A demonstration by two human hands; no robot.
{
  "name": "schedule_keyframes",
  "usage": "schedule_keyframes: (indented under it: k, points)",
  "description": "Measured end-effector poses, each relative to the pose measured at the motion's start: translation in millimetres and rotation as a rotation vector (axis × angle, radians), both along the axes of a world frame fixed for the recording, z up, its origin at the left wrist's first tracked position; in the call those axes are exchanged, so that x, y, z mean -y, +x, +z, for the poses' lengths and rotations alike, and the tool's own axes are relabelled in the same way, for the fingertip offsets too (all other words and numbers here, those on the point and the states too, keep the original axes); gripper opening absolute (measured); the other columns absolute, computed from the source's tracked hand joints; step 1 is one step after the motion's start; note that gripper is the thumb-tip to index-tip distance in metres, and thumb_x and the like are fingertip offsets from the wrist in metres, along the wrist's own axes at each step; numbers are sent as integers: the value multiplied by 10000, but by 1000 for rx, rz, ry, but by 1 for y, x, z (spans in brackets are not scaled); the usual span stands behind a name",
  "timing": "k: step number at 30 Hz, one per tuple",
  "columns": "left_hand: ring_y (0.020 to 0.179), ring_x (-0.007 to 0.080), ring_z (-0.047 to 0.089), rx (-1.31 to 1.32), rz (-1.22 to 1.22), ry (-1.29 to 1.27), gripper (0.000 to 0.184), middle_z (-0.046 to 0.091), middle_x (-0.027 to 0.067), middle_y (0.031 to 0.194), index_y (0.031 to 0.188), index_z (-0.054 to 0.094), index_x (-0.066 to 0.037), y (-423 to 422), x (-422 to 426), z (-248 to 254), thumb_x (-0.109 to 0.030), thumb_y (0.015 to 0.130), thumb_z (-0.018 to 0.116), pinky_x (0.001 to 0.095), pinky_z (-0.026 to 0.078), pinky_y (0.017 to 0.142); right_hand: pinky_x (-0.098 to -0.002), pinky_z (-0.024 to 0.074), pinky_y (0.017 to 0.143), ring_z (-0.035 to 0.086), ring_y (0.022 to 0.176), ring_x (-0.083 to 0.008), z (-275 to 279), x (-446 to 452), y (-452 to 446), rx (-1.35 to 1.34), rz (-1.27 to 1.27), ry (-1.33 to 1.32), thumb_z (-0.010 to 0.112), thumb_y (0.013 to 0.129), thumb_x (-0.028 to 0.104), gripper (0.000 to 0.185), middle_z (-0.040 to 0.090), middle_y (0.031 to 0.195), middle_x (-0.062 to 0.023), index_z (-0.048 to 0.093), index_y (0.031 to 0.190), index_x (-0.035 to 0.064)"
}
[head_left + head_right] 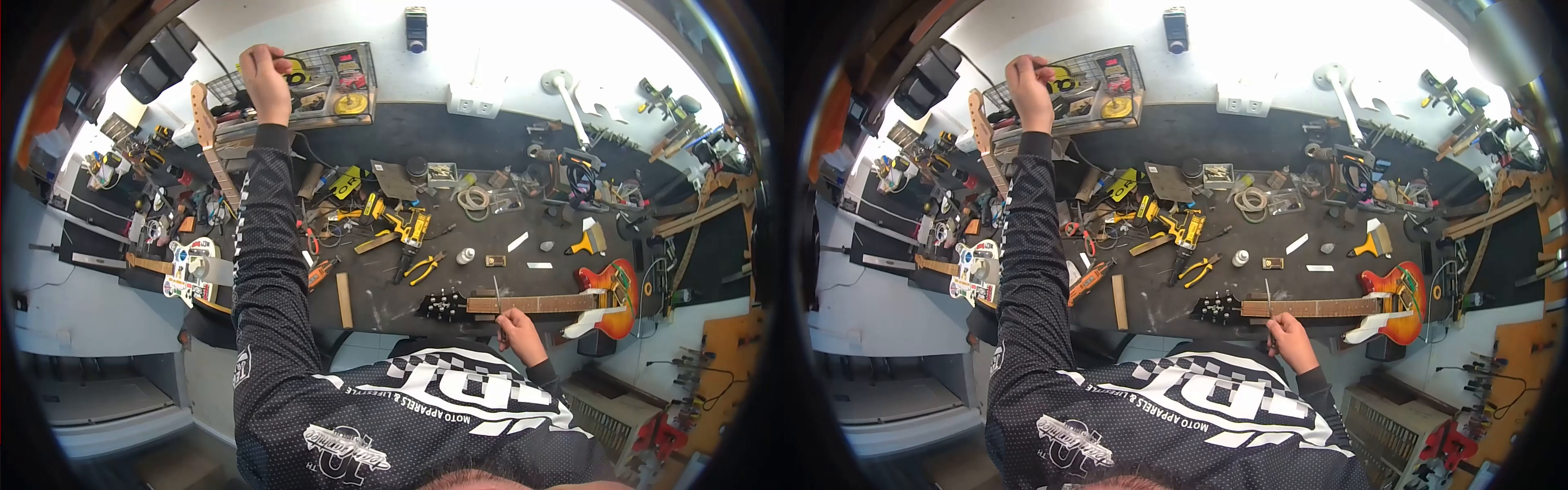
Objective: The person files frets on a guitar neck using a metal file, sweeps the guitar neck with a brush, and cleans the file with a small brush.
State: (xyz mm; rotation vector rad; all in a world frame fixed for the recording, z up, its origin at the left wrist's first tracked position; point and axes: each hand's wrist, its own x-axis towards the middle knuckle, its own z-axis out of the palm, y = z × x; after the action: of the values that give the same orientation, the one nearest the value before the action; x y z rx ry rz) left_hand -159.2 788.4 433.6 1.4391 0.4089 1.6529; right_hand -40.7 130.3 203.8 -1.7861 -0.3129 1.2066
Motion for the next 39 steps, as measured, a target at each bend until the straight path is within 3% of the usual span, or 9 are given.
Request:
schedule_keyframes:
  k: [5, 9, 11, 15, 19, 25, 33, 34, 39]
  points:
    - [762, 244, 763, 50, -60, -74, 240, 774, 184, 1068, 1112, 670, 38, 4, 40, -14, -172, 1164, 568, 366, 638, 724, -338, 552, 592, 677, 611, -189, 17, 2, 4, -58, -45, 118, 574, 1175, 212, 203, 676, 798, -87, 584, 1119, 18]
    - [1045, 359, 813, 85, -321, -64, 201, 780, 248, 1191, 1123, 713, 103, -35, 114, -50, -61, 1129, 597, 441, 691, 964, -302, 562, 616, 704, 646, -184, 35, 4, 11, -149, -37, 227, 525, 1210, 264, 223, 683, 862, -71, 541, 1144, 51]
    - [1201, 381, 773, 187, -410, -241, 170, 740, 235, 1332, 1148, 707, 111, -60, 166, -73, -37, 1112, 632, 443, 676, 1045, -271, 483, 585, 582, 621, -128, 42, 5, 17, -213, -73, 266, 496, 1218, 252, 212, 584, 822, -27, 544, 1151, 57]
    - [1143, 242, 750, 247, -619, -528, 509, 612, 177, 1575, 1551, 581, -29, -82, 298, -111, -27, 1059, 709, 326, 670, 989, -251, 368, 558, 408, 634, -84, 49, 13, 32, -312, -27, 355, 463, 1227, 247, 212, 465, 816, 4, 545, 1163, 62]
    - [939, 119, 644, -112, -840, -776, 565, 649, 106, 1320, 1602, 534, -15, -92, 417, -160, 4, 1056, 678, 232, 553, 799, -235, 348, 567, 376, 633, -73, 47, 33, 60, -488, 69, 394, 476, 1224, 257, 205, 456, 821, 9, 547, 1169, 72]
    - [715, 54, 444, -579, -627, -777, 229, 542, -42, 857, 1330, 644, -19, -39, 574, -185, -135, 1145, 578, 226, 358, 648, -229, 302, 564, 337, 646, -59, 41, 85, 98, -585, 248, 423, 484, 1225, 265, 214, 442, 810, 27, 553, 1183, 67]
    - [708, 27, 393, -870, -230, -339, 219, 519, -71, 827, 1139, 694, -13, 36, 670, -149, -200, 1187, 591, 247, 312, 629, -249, 363, 603, 424, 687, -51, 34, 165, 121, -208, 324, 396, 526, 1211, 251, 230, 502, 820, 38, 597, 1131, 47]
    - [678, 91, 495, -859, -192, -359, 236, 621, 45, 747, 1136, 701, 14, 43, 677, -146, -195, 1173, 597, 310, 408, 619, -251, 372, 607, 433, 688, -52, 35, 171, 124, -184, 319, 404, 533, 1208, 243, 226, 506, 818, 38, 601, 1124, 44]
    - [645, 221, 593, -1054, -244, -311, 204, 634, 162, 748, 1136, 692, 18, 35, 731, -170, -180, 1135, 639, 352, 450, 629, -255, 393, 623, 450, 686, -58, 34, 195, 139, -112, 232, 417, 553, 1198, 220, 214, 508, 792, 38, 606, 1109, 32]
